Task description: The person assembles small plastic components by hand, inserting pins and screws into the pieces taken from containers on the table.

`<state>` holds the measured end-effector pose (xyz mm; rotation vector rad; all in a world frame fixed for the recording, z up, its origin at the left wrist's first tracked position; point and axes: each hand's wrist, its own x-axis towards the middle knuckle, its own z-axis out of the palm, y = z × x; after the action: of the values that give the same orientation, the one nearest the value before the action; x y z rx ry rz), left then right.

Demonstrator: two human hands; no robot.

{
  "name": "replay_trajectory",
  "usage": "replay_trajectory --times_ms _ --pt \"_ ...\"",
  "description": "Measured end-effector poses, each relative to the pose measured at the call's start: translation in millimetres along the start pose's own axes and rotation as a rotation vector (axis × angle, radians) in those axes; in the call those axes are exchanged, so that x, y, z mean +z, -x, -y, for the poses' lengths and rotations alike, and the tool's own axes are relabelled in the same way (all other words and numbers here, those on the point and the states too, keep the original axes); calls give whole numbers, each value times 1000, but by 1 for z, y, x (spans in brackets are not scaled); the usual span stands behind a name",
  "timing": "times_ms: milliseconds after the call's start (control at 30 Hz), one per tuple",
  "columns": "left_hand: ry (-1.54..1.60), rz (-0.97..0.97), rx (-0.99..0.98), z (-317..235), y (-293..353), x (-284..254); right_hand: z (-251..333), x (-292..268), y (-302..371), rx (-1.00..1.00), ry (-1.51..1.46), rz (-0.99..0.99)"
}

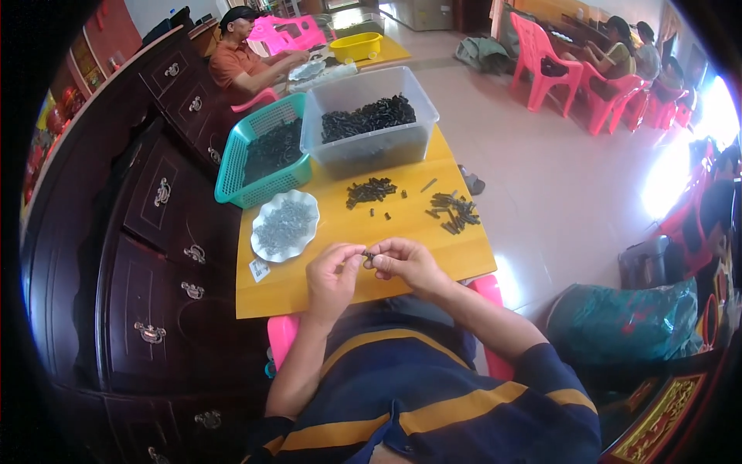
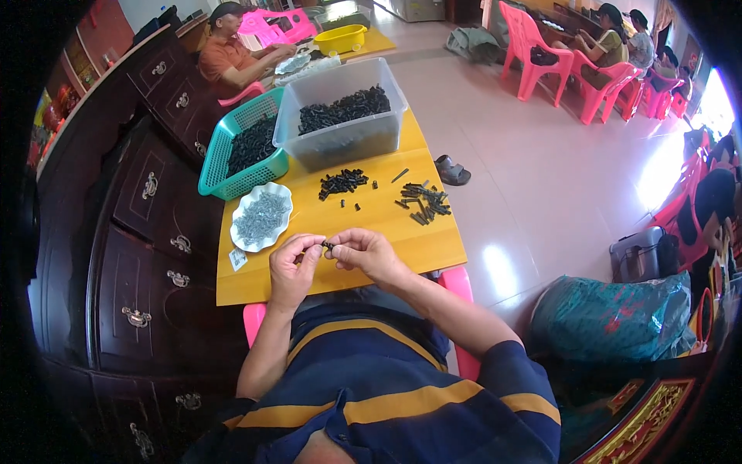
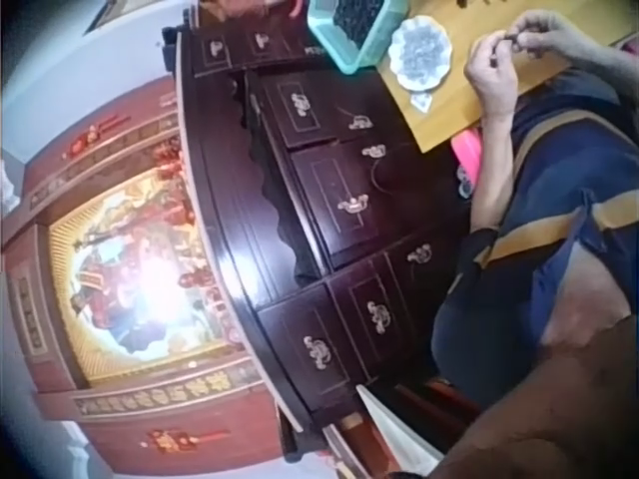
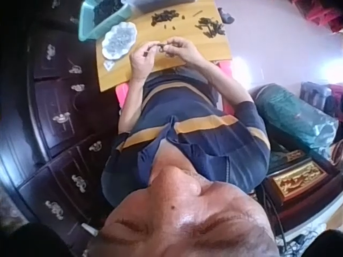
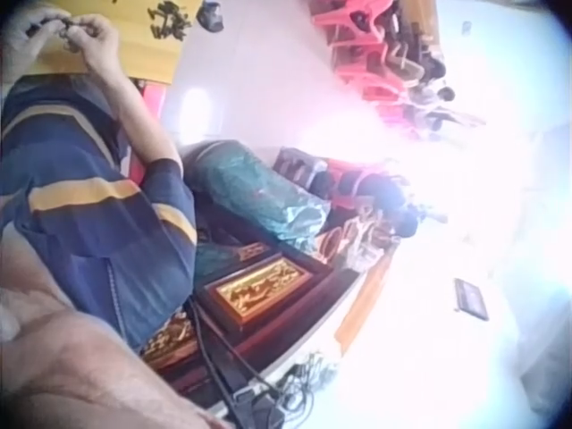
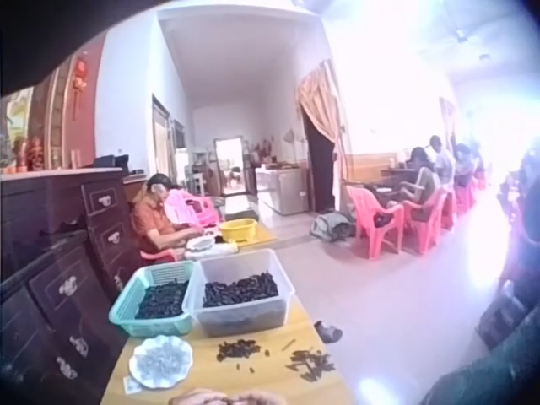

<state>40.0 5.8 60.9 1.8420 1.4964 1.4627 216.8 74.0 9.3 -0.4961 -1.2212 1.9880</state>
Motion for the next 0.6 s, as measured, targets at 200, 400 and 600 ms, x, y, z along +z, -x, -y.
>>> replay_trajectory --times_ms 200,400,600 --pt "-77 13 58 -11 -4 2 1 -2 1 74 -21 15" --pt "-117 17 50 -11 -3 3 4 -3 0 81 -47 28" --pt "-297 91 149 -22 -3 4 0 -6 -2 114 -173 45"
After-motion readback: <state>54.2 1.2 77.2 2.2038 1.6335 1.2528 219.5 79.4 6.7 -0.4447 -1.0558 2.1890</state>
